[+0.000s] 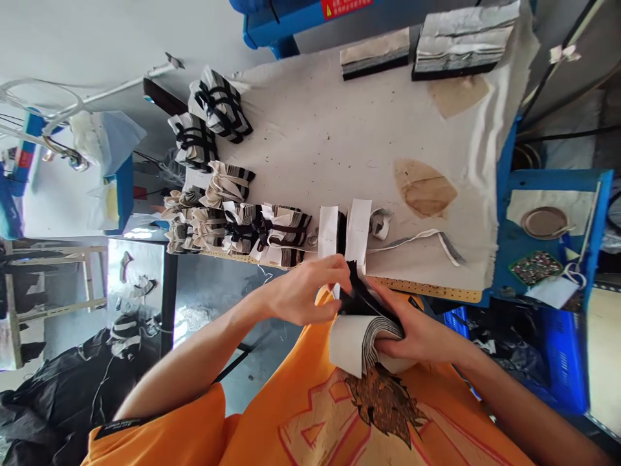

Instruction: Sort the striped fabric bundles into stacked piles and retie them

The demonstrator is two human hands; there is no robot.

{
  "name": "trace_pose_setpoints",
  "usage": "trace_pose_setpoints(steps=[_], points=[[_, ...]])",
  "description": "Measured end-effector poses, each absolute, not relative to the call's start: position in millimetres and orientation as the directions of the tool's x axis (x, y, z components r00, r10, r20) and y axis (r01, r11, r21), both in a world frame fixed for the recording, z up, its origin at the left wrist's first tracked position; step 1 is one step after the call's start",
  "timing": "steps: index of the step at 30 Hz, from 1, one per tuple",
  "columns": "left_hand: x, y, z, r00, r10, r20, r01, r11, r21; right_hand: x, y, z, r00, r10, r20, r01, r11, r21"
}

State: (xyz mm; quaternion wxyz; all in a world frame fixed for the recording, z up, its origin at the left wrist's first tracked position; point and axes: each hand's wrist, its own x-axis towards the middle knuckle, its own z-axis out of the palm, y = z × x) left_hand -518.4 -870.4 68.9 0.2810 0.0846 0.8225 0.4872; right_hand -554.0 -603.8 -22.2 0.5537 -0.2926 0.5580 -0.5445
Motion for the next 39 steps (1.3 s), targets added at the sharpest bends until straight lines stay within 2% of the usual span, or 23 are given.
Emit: trace_pose_setpoints(steps=[2,4,6,8,13,16,22,25,28,30,32,35,39], points=[[-521.6,-860.3,80.2,-0.815,0.436,-0.381,0.05,0.708,0.704,-549.0,-600.8,-27.2,-0.238,-0.923,-0.303,0.264,0.239,-0.934],[-525.0,-850.5,86.9,-0.781,0.501,-0.373,0.215,0.776,0.593,-544.6,-598.5,-31.7,-0.259,-0.915,-0.309,0.244,0.247,-0.938],[-528.0,-844.1,87.8,-0.738,0.572,-0.36,0.326,0.768,0.551,-542.5,-597.0,-34.3,-0.264,-0.91,-0.32,0.228,0.264,-0.937],[-529.6,-842.8,84.8,-0.728,0.603,-0.327,0.351,0.738,0.577,-542.7,-596.0,-34.8,-0.256,-0.909,-0.328,0.219,0.275,-0.936],[-528.3,-854.6,77.9,-0.791,0.564,-0.237,0.166,0.571,0.804,-546.2,-595.1,-30.7,-0.254,-0.928,-0.272,0.197,0.226,-0.954],[-526.7,-862.0,76.6,-0.824,0.521,-0.221,0.062,0.471,0.88,-546.5,-594.8,-29.4,-0.237,-0.936,-0.26,0.202,0.214,-0.956],[-522.2,-880.0,60.8,-0.869,0.437,-0.232,-0.141,0.23,0.963,-548.3,-594.1,-28.5,-0.231,-0.947,-0.225,0.206,0.178,-0.962],[-517.9,-889.1,42.5,-0.861,0.42,-0.286,-0.286,0.064,0.956,-550.1,-594.1,-26.5,-0.233,-0.943,-0.239,0.224,0.187,-0.956],[-515.8,-894.7,31.1,-0.855,0.429,-0.292,-0.341,-0.042,0.939,-550.2,-593.4,-26.1,-0.222,-0.938,-0.268,0.237,0.214,-0.948],[-517.3,-895.3,35.8,-0.838,0.448,-0.312,-0.328,0.042,0.944,-549.6,-592.6,-27.0,-0.226,-0.934,-0.277,0.232,0.225,-0.946],[-520.5,-892.3,50.9,-0.816,0.463,-0.346,-0.246,0.262,0.933,-549.1,-592.1,-28.1,-0.24,-0.931,-0.275,0.23,0.221,-0.948],[-523.8,-879.9,79.6,-0.815,0.468,-0.342,-0.02,0.568,0.823,-548.5,-592.3,-29.3,-0.249,-0.935,-0.254,0.244,0.193,-0.95],[-521.2,-857.5,94.8,-0.806,0.487,-0.336,0.177,0.74,0.649,-547.4,-593.4,-30.3,-0.253,-0.932,-0.259,0.245,0.198,-0.949]])
